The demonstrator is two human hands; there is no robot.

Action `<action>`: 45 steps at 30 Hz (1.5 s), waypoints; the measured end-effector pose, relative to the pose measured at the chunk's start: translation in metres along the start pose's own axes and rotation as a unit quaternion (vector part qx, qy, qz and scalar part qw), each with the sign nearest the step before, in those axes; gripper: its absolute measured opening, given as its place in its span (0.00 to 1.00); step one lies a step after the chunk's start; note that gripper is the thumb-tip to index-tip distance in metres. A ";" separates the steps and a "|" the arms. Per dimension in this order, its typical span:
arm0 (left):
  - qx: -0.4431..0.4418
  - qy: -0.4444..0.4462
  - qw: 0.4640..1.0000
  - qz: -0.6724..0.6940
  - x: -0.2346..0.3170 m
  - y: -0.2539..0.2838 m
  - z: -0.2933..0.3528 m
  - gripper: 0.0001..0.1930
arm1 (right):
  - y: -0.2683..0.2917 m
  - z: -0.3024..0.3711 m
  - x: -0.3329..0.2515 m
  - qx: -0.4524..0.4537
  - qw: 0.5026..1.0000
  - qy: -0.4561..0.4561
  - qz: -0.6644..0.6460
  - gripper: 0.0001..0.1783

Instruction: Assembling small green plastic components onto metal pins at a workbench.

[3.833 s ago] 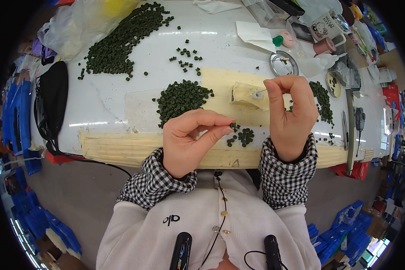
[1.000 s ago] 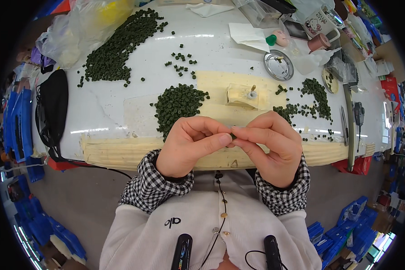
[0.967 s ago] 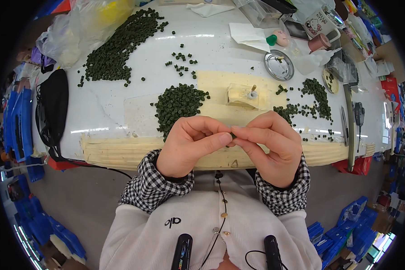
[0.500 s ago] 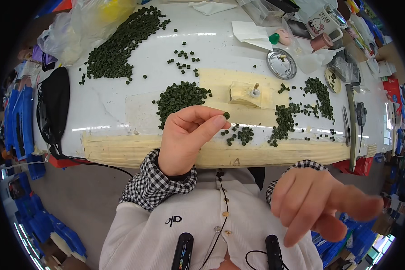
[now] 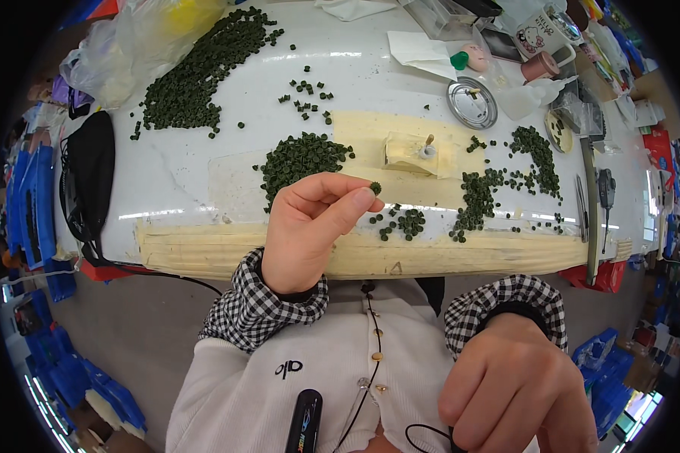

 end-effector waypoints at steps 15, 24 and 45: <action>-0.010 -0.011 1.000 0.027 0.000 0.002 0.000 0.07 | 0.000 -0.003 0.001 -0.001 1.000 0.008 -0.001 0.15; -0.006 0.002 1.000 0.002 -0.002 0.001 -0.001 0.07 | 0.000 -0.014 -0.009 0.079 0.993 0.060 0.057 0.17; -0.013 -0.008 0.999 0.034 -0.002 0.001 -0.001 0.06 | 0.002 -0.014 -0.008 -0.016 1.000 0.027 0.006 0.20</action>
Point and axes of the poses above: each hand's wrist, its own z-axis away from the middle knuckle, its own y-axis out of the back of the hand, x = y × z, the point moved 9 cm from there along -z, towards the middle knuckle, and after that the axes turned 7 degrees about -x, right-handed, at the moved point
